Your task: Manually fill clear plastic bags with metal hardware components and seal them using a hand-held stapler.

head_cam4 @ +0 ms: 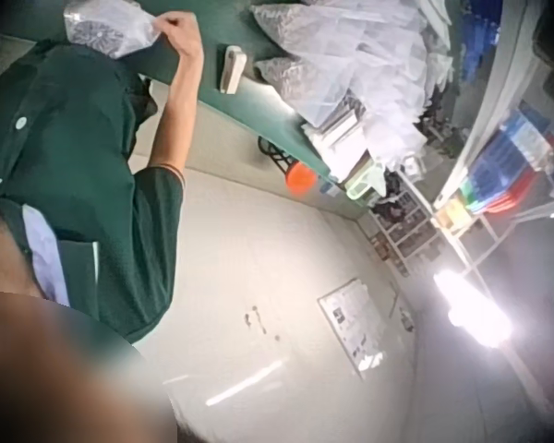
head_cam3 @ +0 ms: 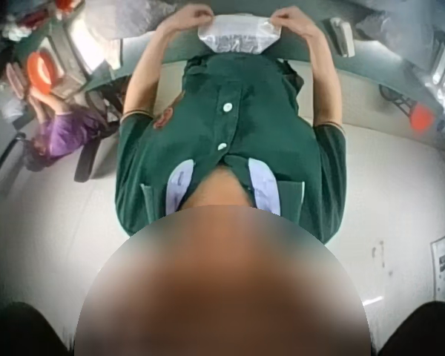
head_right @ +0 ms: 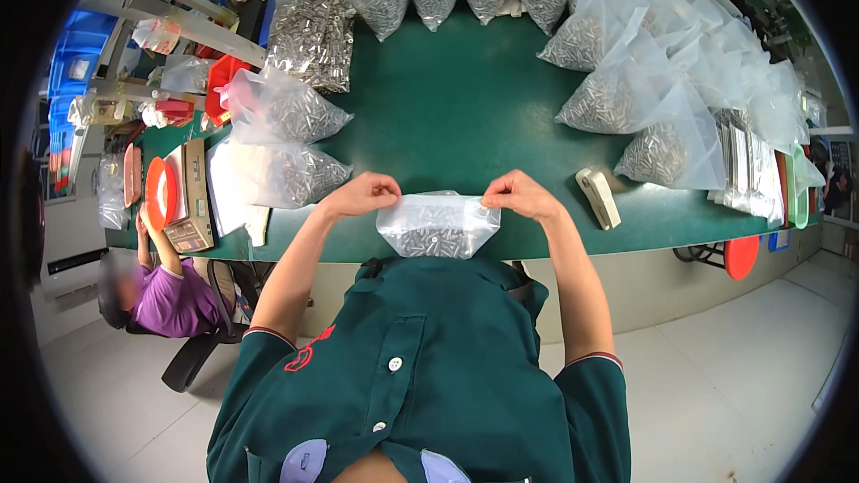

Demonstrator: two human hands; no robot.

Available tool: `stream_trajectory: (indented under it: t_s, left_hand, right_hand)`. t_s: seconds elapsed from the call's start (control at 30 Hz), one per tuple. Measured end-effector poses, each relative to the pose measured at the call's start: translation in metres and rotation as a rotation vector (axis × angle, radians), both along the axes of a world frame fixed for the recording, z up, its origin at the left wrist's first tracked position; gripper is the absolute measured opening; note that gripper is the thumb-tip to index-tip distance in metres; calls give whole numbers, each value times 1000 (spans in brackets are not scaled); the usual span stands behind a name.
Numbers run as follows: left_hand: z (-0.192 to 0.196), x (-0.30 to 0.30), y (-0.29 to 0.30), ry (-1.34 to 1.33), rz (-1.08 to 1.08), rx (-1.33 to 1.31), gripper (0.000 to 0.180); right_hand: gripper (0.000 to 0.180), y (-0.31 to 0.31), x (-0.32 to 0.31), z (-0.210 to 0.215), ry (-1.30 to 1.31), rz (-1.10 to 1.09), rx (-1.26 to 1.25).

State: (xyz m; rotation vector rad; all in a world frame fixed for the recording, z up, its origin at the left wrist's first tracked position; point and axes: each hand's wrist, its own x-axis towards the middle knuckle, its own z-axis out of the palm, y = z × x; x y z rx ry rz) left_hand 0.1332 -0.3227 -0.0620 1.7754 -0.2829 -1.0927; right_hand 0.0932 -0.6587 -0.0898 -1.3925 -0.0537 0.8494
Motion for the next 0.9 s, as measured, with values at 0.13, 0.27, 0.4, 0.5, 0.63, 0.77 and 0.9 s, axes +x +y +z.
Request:
stream_trajectory:
  t_s: [0.13, 0.27, 0.4, 0.5, 0.63, 0.77, 0.9]
  left_hand:
    - [30, -22, -41, -631, -161, 317, 27]
    - [17, -48, -67, -970, 7, 486, 28]
    - [7, -45, -64, -871, 201, 454, 27]
    - [-1, -47, -61, -759, 230, 414, 27]
    - [-2, -45, -61, -742, 279, 387, 26]
    - [16, -34, -59, -927, 25, 455, 23]
    - [16, -37, -72, -1171, -27, 334, 20]
  right_hand:
    - [12, 0, 3, 13, -80, 42, -116]
    - [12, 1, 2, 21, -72, 58, -166]
    - [12, 1, 3, 12, -49, 27, -112]
    - [13, 1, -3, -10, 9, 45, -81]
    - [14, 3, -12, -26, 112, -33, 95]
    - [13, -4, -2, -3, 59, 25, 12]
    - [16, -2, 12, 23, -40, 142, -65]
